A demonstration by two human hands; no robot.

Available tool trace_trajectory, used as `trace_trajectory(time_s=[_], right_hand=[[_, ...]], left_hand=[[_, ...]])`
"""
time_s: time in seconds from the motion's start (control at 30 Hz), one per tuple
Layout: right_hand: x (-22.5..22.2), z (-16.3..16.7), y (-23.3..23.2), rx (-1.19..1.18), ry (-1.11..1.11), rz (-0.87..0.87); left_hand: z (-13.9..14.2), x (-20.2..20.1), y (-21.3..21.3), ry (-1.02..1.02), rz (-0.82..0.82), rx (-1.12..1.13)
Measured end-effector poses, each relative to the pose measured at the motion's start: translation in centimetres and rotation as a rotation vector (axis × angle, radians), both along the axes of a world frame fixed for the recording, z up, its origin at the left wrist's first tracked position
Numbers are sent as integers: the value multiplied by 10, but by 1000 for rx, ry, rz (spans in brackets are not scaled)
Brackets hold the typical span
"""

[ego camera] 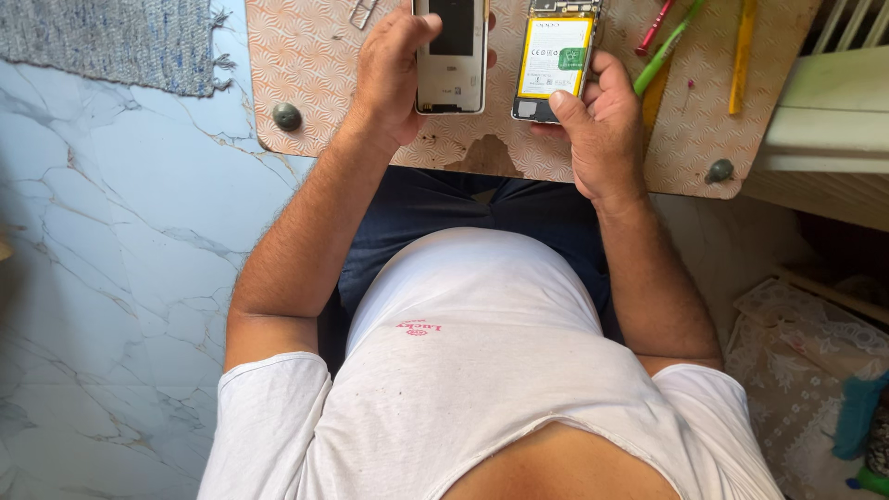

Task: The person uses a yellow utility knife to pry open the edges of a white smartphone. They then remove the back cover and separate the internal components, exposing the battery and circuitry.

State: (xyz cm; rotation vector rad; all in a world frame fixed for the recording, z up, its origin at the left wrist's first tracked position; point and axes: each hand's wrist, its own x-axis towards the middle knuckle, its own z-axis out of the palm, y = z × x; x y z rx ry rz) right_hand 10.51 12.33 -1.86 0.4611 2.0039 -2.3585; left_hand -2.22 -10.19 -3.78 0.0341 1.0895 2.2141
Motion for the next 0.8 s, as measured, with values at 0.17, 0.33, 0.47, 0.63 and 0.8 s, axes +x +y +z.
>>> trace_trajectory(time_s=[0.17,0.33,0.47,0.63,0.8], right_hand=[[-2,1,-3,68,-90,-30],[-2,8,-3,405,-76,-11],[-2,15,-1,445,-102,-11],[-2,14,2,655,-182,7],[-2,17,7,1067,-48,79]], left_hand=[[-13,4,-6,-40,62,5],[-17,9,-9,-21,54,-115],[-15,13,-8,-22,42,-90],[-13,13,-6,14,32,-103],[-10,14,-12,56,36,-115]])
